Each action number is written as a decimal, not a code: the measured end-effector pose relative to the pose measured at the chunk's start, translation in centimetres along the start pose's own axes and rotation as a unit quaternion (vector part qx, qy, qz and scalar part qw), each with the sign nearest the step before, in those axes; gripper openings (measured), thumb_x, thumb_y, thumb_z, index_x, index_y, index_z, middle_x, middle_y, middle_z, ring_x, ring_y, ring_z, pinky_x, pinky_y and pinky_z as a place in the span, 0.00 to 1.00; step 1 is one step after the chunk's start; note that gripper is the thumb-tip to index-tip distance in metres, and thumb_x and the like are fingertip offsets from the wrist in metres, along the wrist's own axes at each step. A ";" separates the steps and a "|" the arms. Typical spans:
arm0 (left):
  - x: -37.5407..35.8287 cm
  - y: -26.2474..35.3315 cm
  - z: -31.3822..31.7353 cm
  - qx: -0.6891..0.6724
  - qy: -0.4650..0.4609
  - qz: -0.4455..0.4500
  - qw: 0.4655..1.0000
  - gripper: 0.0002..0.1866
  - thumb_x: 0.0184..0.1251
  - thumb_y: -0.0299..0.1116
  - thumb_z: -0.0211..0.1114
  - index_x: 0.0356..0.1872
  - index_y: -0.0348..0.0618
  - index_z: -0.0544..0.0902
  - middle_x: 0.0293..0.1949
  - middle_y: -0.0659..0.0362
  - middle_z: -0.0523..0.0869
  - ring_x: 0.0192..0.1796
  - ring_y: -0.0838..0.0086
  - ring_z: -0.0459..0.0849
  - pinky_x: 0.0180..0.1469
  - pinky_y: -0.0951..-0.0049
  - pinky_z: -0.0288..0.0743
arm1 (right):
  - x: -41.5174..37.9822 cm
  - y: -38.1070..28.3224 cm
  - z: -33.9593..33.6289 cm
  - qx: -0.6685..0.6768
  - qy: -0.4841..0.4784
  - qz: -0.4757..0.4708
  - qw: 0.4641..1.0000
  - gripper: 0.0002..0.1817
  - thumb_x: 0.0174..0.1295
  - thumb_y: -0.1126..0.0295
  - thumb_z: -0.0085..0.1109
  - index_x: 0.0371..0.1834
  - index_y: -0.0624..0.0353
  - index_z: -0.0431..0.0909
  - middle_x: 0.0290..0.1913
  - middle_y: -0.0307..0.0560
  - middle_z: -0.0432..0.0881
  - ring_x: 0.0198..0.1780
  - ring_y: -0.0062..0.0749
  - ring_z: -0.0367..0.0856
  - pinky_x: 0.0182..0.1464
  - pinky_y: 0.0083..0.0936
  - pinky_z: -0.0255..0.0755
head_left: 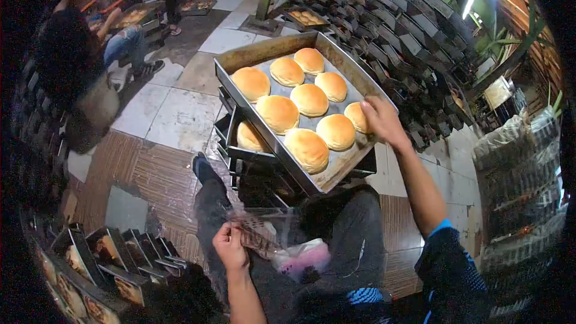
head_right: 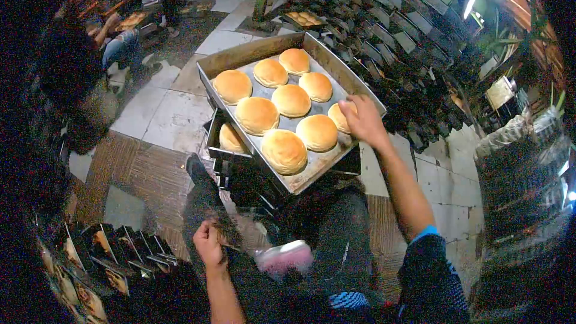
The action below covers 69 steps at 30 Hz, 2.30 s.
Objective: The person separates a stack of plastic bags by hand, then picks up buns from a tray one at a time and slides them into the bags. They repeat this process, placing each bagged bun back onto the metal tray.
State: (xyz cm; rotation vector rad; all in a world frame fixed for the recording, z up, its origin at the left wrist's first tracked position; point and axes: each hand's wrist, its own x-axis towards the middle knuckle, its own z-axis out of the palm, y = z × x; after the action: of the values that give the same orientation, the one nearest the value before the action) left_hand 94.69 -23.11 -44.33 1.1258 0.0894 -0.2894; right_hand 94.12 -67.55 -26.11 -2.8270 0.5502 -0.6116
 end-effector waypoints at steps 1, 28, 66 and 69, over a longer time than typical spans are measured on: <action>-0.1 0.5 0.6 -0.009 0.012 -0.016 1.000 0.07 0.73 0.25 0.56 0.36 0.39 0.82 0.23 0.67 0.78 0.21 0.85 0.71 0.22 0.81 0.63 | 1.9 3.6 2.0 -0.100 -0.059 0.014 0.993 0.30 0.70 0.48 0.46 0.48 0.70 0.80 0.46 0.65 0.83 0.50 0.55 0.82 0.51 0.41 0.73; -4.7 5.4 5.1 0.285 0.029 0.081 0.955 0.13 0.70 0.36 0.66 0.41 0.32 0.85 0.31 0.66 0.84 0.31 0.85 0.77 0.36 0.82 0.72 | -19.9 -7.6 -1.2 0.712 -0.328 0.194 0.590 0.28 0.58 0.70 0.67 0.62 0.68 0.74 0.55 0.47 0.82 0.51 0.28 0.81 0.57 0.24 0.75; -10.3 8.8 7.9 -0.145 0.049 -0.036 0.987 0.26 0.68 0.43 0.54 0.62 0.36 0.73 0.56 0.49 0.82 0.56 0.59 0.83 0.61 0.58 0.76 | -25.2 -21.0 -1.1 0.550 -0.248 -0.313 0.733 0.07 0.57 0.75 0.64 0.34 0.64 0.77 0.35 0.53 0.80 0.40 0.47 0.82 0.40 0.37 0.75; -9.3 10.1 5.3 -0.294 0.023 -0.074 0.953 0.32 0.65 0.52 0.52 0.64 0.38 0.71 0.56 0.48 0.81 0.56 0.54 0.82 0.59 0.51 0.77 | -23.5 -20.1 -4.4 0.685 -0.474 -0.367 0.413 0.07 0.63 0.73 0.62 0.31 0.66 0.79 0.32 0.51 0.81 0.36 0.42 0.81 0.38 0.34 0.75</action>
State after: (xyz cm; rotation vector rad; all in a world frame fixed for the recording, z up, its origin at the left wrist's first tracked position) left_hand 88.16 -22.18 -31.20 0.5326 0.2839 -0.3424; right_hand 78.71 -40.45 -25.25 -1.0963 -1.0271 0.4532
